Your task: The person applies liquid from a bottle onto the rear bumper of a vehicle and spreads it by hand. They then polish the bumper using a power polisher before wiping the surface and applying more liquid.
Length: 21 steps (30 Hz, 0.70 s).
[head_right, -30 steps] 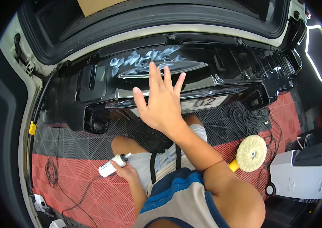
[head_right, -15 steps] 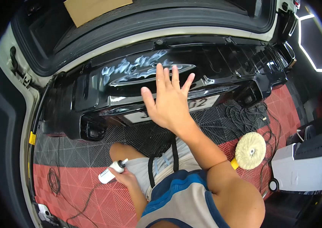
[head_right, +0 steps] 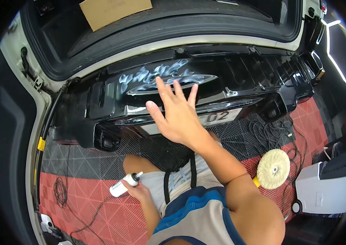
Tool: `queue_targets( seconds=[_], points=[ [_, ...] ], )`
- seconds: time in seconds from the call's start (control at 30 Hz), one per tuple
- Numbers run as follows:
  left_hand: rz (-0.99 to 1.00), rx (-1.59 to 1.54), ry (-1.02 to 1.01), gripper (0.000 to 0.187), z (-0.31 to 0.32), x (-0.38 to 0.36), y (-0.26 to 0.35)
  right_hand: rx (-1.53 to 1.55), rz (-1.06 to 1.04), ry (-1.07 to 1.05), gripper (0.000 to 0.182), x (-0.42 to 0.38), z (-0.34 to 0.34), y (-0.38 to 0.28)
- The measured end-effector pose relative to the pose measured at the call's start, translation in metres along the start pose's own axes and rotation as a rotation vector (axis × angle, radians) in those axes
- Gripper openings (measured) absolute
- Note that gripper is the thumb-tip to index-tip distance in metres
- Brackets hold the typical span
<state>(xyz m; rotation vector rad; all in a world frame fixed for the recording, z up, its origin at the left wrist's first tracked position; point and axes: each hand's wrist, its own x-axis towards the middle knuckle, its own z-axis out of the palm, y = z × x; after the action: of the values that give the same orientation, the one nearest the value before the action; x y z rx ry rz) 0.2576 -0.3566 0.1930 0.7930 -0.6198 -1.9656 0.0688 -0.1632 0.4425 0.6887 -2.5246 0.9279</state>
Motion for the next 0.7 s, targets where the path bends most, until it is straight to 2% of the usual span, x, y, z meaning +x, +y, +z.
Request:
queue_targets(
  seconds=[0.03, 0.1, 0.13, 0.17, 0.23, 0.27, 0.3, 0.37, 0.43, 0.5, 0.57, 0.63, 0.7],
  points=[
    [0.003, -0.001, 0.007, 0.049, -0.003, 0.002, -0.001, 0.003, -0.004, -0.006, 0.071, 0.003, -0.005, -0.001],
    [0.006, 0.001, 0.019, 0.047, -0.012, 0.007, -0.003, -0.240, 0.018, 0.231, 0.072, 0.014, -0.016, 0.008],
    [0.010, -0.007, 0.027, 0.047, -0.013, 0.008, -0.003, -0.289, 0.103, 0.235, 0.071, 0.019, -0.018, 0.015],
    [0.013, -0.010, 0.016, 0.047, -0.014, 0.008, -0.003, -0.379, 0.172, 0.204, 0.071, 0.022, -0.013, 0.026],
    [0.013, -0.033, 0.022, 0.047, -0.011, 0.005, -0.003, -0.374, 0.068, 0.034, 0.071, 0.020, -0.015, 0.028],
    [0.011, -0.043, 0.017, 0.047, -0.009, 0.005, -0.002, -0.159, 0.033, -0.022, 0.071, 0.018, -0.026, 0.028],
    [0.008, -0.051, 0.017, 0.047, -0.007, 0.005, -0.002, 0.015, 0.084, 0.009, 0.072, 0.020, -0.036, 0.026],
    [0.019, -0.066, -0.018, 0.044, -0.013, 0.008, -0.003, 0.058, 0.090, 0.086, 0.074, 0.032, -0.060, 0.031],
    [0.012, -0.071, 0.020, 0.044, -0.008, 0.005, -0.002, -0.078, 0.080, 0.080, 0.072, 0.052, -0.063, 0.054],
    [0.030, -0.081, 0.047, 0.044, 0.002, 0.001, 0.001, -0.218, 0.091, -0.239, 0.070, 0.063, -0.061, 0.079],
    [0.002, -0.103, 0.011, 0.043, -0.002, 0.003, 0.001, -0.193, 0.002, -0.356, 0.071, 0.066, -0.071, 0.080],
    [0.000, -0.129, 0.036, 0.043, -0.001, 0.004, 0.000, -0.055, 0.075, -0.320, 0.072, 0.069, -0.091, 0.072],
    [-0.013, -0.135, 0.055, 0.042, -0.003, 0.002, 0.002, -0.208, -0.025, -0.200, 0.073, 0.076, -0.088, 0.084]
  ],
)
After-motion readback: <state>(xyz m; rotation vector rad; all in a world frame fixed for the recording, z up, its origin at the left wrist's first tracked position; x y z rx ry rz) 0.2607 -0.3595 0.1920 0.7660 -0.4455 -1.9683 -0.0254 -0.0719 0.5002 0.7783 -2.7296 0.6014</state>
